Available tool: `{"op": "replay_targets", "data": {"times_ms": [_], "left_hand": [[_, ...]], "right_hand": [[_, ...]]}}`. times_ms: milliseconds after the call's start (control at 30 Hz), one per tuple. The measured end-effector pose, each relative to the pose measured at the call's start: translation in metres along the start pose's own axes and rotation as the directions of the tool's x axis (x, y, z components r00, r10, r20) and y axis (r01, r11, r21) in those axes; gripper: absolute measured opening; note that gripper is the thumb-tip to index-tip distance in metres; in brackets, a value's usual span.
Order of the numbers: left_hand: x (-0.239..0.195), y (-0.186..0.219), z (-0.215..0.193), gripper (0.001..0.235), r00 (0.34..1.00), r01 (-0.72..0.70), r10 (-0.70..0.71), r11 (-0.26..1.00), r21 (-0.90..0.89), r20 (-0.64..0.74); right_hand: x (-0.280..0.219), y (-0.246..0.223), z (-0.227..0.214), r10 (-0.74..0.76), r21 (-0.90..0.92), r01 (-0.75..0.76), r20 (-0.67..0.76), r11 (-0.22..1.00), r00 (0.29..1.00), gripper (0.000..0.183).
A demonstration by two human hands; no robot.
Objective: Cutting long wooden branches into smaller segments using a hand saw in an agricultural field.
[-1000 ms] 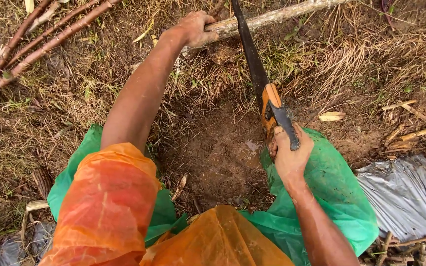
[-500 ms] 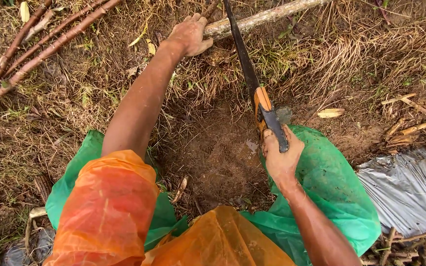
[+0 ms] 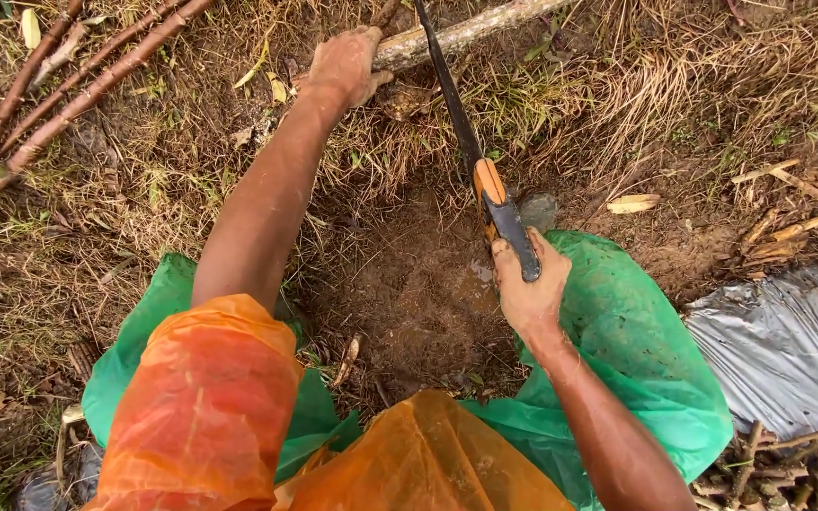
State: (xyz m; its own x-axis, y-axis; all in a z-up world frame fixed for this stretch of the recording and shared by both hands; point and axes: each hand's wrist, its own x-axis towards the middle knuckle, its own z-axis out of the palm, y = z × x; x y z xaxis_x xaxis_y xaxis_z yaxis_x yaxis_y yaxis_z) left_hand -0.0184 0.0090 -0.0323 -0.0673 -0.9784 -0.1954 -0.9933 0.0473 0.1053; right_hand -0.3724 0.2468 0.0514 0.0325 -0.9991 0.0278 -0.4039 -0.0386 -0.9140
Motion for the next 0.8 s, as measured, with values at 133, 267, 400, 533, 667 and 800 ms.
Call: {"op": "replay_targets", "data": {"times_ms": [133, 267, 400, 533, 667, 800], "left_hand": [[0.001, 0.005, 0.0, 0.064, 0.998, 0.067, -0.067, 0.998, 0.004, -0.011], [0.004, 0.001, 0.002, 0.063, 0.997, 0.08, -0.08, 0.997, -0.014, 0.016], [-0.004, 0.008, 0.004, 0.079, 0.998, 0.064, -0.065, 0.997, 0.05, 0.021], [-0.005, 0.014, -0.003, 0.078, 0.994, 0.106, -0.106, 0.994, 0.012, -0.006], [-0.01, 0.014, 0.001, 0.065, 0.993, 0.12, -0.12, 0.992, -0.021, 0.005], [-0.009, 0.015, 0.012, 0.051, 0.993, 0.113, -0.113, 0.994, 0.001, -0.032]], "right_hand": [[-0.002, -0.005, -0.005, 0.111, 0.158, -0.119, 0.057, 0.98, 0.992, 0.022], [-0.002, -0.01, -0.005, 0.098, 0.133, -0.107, 0.073, 0.985, 0.993, 0.022], [0.018, 0.006, 0.011, -0.065, 0.102, 0.056, 0.084, 0.993, 0.994, 0.025], [0.012, -0.002, 0.008, 0.033, 0.118, -0.048, 0.126, 0.992, 0.991, 0.022], [0.011, 0.011, 0.014, -0.028, 0.108, 0.018, 0.094, 0.994, 0.995, 0.023], [0.037, 0.0, 0.017, 0.024, 0.239, -0.05, 0.111, 0.97, 0.993, 0.025]]}}
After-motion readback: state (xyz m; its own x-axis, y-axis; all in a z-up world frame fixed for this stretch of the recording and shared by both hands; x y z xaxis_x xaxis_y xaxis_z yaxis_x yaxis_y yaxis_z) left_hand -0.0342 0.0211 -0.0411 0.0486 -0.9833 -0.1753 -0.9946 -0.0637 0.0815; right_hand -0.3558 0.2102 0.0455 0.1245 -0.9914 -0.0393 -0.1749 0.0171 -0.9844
